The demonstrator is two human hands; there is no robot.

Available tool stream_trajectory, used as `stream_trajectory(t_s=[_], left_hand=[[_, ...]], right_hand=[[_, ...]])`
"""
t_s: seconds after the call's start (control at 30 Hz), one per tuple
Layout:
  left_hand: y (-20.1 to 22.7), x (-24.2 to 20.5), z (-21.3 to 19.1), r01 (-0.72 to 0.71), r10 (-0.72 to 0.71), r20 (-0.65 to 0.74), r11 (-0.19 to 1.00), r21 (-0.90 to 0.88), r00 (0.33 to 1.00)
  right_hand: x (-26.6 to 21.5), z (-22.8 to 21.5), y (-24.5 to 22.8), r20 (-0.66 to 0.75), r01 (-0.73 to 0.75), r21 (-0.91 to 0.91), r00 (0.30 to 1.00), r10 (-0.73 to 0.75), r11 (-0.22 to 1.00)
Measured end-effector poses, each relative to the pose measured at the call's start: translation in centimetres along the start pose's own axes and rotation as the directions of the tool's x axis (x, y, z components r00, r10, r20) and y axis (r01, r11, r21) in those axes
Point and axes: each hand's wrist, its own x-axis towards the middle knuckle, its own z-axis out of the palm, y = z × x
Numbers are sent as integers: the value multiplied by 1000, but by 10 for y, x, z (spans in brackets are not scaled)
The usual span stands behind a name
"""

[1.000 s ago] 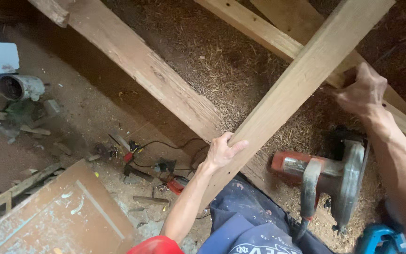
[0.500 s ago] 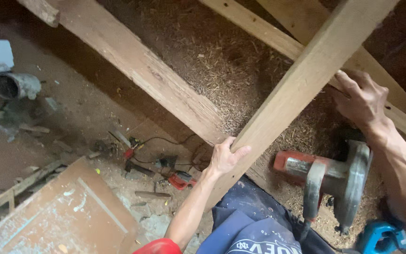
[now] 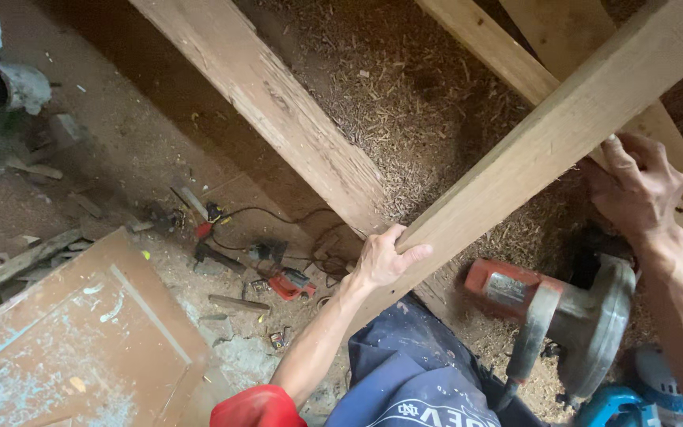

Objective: The person uses a circular saw to cut a long wooden plank into smaller pieces. They then use a sander to smooth the surface of the cut wood pieces.

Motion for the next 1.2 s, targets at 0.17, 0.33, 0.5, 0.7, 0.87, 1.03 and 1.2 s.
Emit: stream_trajectory(t_s=[0.17,0.33,0.5,0.7,0.87,1.03,1.2], left_hand=[[-3,2,1,-2,2,11,1000,-6,1000],[-3,3,0,9,-9,56,1000,-14,998],[2,4,0,10,-10,14,999,41,1000],[7,0,7,37,-37,-55,999,-9,998],[-7,3,13,48,-53,-51,993,-111,997],[-23,7,10,4,-8,-24,985,-174,1000],[-25,8,4,12,-12,1,983,-182,1000]], right_hand=[[-14,9,13,32,-9,-24,999,10,1000],[-14,8,17,26,42,-13,999,-41,999],[-6,8,19,30,-18,25,999,17,1000],[-21,15,32,102,-147,96,985,137,984],[-18,15,29,45,-124,95,992,120,988],[-11,17,27,-4,-124,76,992,124,989],[-9,26,28,-25,-86,112,996,90,990]])
